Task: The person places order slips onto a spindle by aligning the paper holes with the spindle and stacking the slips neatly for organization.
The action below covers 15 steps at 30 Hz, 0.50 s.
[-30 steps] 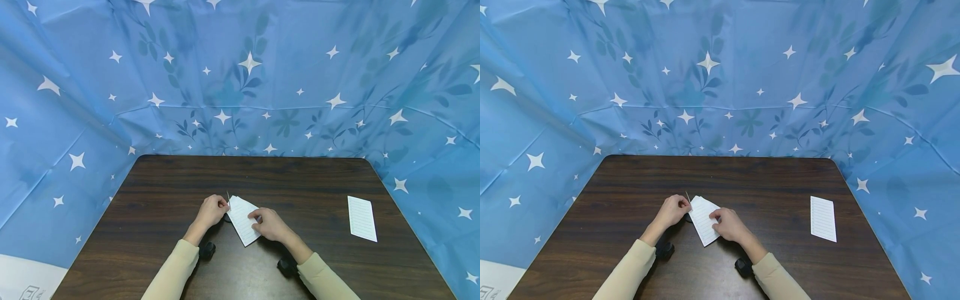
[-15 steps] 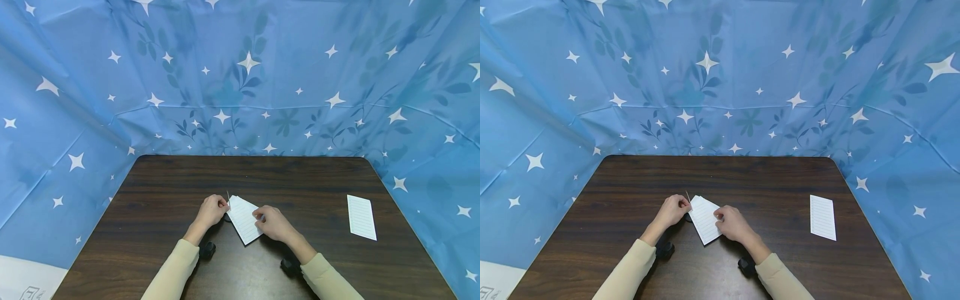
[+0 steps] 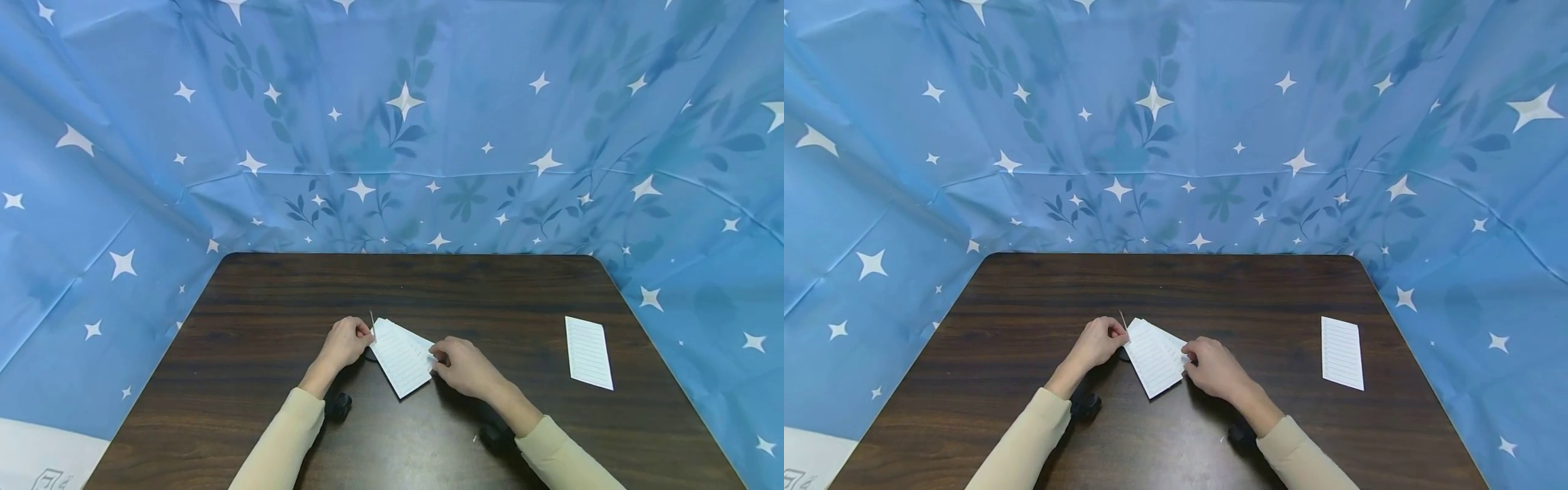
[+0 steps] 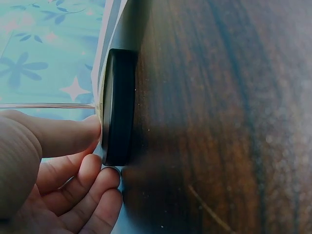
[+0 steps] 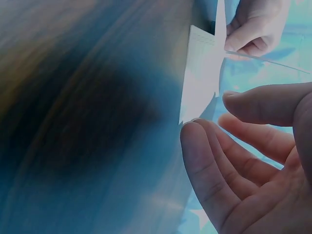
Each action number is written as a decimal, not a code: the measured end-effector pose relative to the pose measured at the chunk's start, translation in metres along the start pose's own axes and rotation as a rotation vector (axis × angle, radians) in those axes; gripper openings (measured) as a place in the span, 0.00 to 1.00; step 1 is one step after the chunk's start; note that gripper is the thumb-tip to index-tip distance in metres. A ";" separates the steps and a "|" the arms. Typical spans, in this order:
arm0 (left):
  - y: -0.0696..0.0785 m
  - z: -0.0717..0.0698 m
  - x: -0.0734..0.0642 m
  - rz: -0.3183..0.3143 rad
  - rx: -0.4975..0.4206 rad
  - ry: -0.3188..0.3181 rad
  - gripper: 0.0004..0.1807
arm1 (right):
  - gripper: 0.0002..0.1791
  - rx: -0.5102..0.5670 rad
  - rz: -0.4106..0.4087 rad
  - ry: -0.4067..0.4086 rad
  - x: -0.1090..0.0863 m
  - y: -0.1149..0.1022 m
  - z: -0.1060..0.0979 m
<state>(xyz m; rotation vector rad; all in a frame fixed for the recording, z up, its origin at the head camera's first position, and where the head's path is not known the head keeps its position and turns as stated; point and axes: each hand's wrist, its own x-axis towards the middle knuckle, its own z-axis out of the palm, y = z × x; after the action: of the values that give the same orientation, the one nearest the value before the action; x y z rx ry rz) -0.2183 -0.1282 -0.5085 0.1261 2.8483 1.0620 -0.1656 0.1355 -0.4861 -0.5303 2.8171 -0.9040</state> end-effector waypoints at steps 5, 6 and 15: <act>0.002 0.000 -0.001 0.000 0.009 -0.005 0.06 | 0.12 -0.047 0.009 0.001 -0.011 0.005 -0.006; 0.002 -0.001 -0.002 -0.002 0.010 -0.007 0.06 | 0.12 -0.048 0.013 0.001 -0.013 0.006 -0.008; 0.002 -0.001 -0.001 0.005 0.012 -0.001 0.06 | 0.14 -0.121 0.018 0.013 -0.027 0.020 -0.025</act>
<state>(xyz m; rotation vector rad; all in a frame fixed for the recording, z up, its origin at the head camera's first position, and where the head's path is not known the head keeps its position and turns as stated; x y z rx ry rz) -0.2173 -0.1274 -0.5062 0.1350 2.8556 1.0453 -0.1524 0.1743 -0.4769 -0.5142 2.8974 -0.7397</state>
